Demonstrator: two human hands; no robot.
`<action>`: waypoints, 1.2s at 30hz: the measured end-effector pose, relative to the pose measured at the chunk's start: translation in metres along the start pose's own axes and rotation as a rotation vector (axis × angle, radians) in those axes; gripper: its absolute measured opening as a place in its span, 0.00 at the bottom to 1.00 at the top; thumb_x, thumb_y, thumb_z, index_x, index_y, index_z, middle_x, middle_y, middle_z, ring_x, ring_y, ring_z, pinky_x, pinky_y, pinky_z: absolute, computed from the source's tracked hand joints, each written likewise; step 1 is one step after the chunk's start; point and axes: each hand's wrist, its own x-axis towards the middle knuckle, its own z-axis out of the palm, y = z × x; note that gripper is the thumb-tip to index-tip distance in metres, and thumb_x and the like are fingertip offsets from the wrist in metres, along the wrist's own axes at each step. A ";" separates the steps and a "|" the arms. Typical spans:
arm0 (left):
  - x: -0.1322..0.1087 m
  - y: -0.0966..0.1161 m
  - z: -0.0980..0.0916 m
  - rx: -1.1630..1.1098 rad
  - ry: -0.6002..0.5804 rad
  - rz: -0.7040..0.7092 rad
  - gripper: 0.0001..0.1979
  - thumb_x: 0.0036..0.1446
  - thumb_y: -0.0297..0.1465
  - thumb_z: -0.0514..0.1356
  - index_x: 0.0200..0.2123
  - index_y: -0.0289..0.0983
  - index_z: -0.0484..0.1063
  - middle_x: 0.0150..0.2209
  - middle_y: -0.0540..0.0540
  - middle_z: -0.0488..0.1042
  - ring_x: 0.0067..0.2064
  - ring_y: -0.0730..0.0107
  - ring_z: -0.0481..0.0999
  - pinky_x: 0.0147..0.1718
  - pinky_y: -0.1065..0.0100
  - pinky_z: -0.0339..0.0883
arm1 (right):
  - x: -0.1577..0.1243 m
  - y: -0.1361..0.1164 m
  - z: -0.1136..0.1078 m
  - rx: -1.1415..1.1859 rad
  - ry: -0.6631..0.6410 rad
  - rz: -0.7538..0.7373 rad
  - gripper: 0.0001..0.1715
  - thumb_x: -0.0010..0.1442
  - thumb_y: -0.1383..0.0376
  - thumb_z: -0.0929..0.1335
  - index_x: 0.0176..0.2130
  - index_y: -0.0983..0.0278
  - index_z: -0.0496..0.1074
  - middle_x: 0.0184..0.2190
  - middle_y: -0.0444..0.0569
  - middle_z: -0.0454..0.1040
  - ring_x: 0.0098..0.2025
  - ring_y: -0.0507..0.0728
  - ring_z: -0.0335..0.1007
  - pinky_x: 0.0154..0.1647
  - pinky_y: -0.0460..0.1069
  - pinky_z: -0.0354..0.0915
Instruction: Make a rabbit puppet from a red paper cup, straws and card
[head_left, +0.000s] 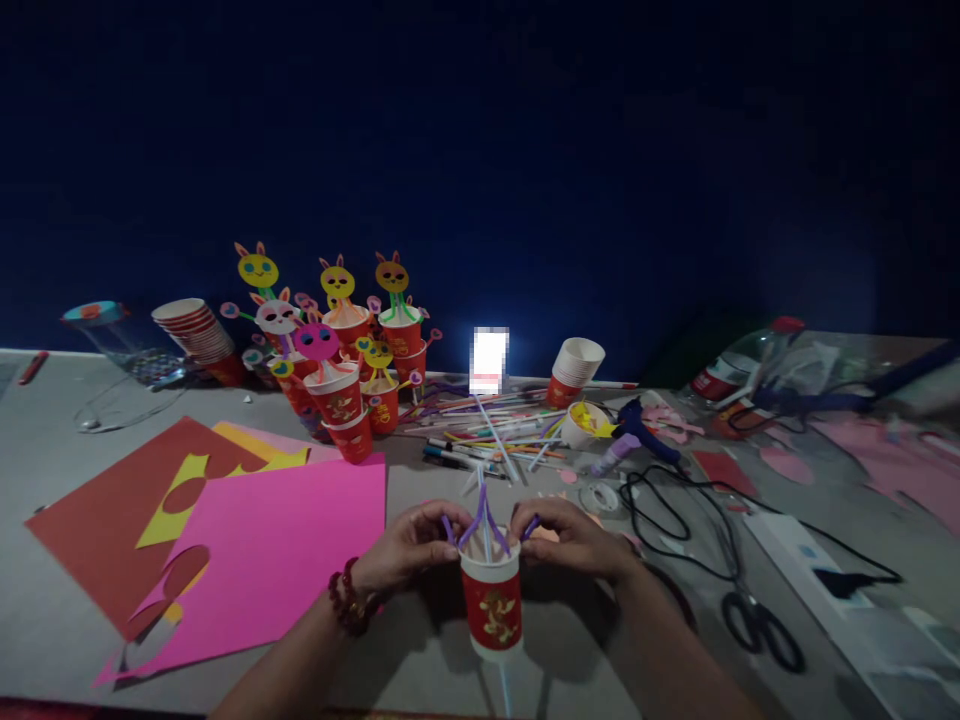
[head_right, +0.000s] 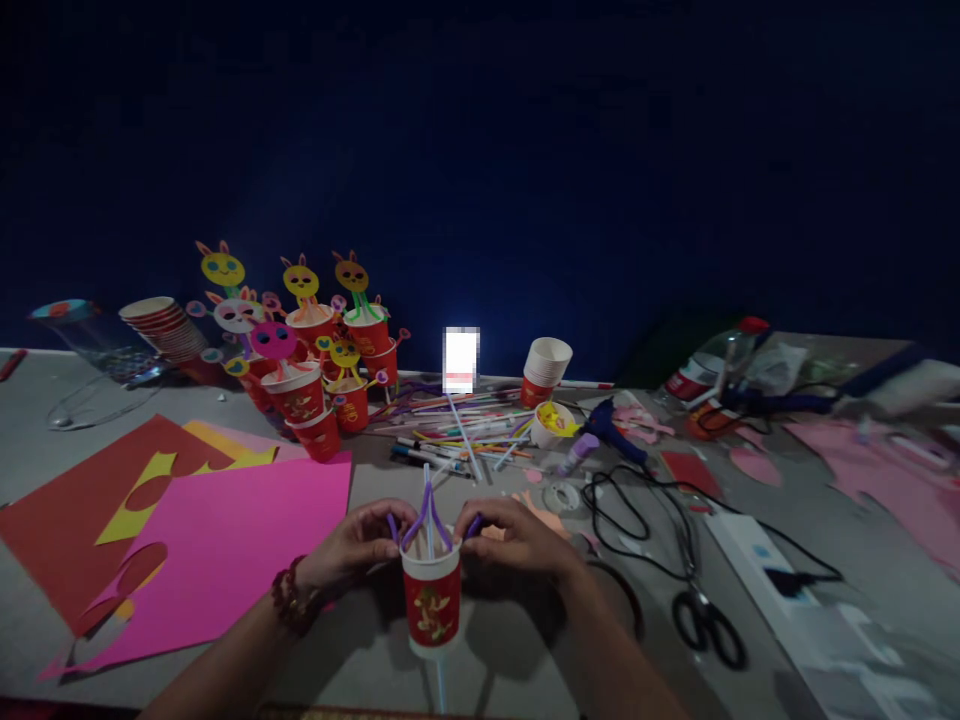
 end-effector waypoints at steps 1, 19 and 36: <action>0.000 0.001 0.001 -0.001 0.009 0.009 0.16 0.45 0.31 0.73 0.39 0.36 0.78 0.33 0.47 0.76 0.35 0.70 0.73 0.38 0.71 0.64 | 0.001 0.000 0.001 -0.014 0.006 -0.014 0.17 0.62 0.54 0.69 0.37 0.66 0.75 0.32 0.49 0.74 0.34 0.54 0.69 0.37 0.48 0.67; -0.003 -0.012 0.004 -0.157 0.239 -0.073 0.19 0.50 0.42 0.68 0.42 0.35 0.78 0.37 0.39 0.82 0.36 0.58 0.81 0.36 0.63 0.73 | -0.007 -0.026 0.009 -0.221 0.268 0.018 0.37 0.58 0.58 0.72 0.62 0.58 0.60 0.42 0.49 0.76 0.36 0.56 0.73 0.39 0.51 0.70; 0.002 -0.006 -0.003 -0.349 0.311 -0.074 0.19 0.50 0.40 0.68 0.40 0.31 0.79 0.38 0.37 0.82 0.36 0.56 0.82 0.34 0.63 0.77 | -0.117 0.061 -0.194 -0.890 1.005 0.460 0.22 0.47 0.52 0.72 0.40 0.61 0.77 0.42 0.53 0.80 0.44 0.66 0.75 0.45 0.56 0.69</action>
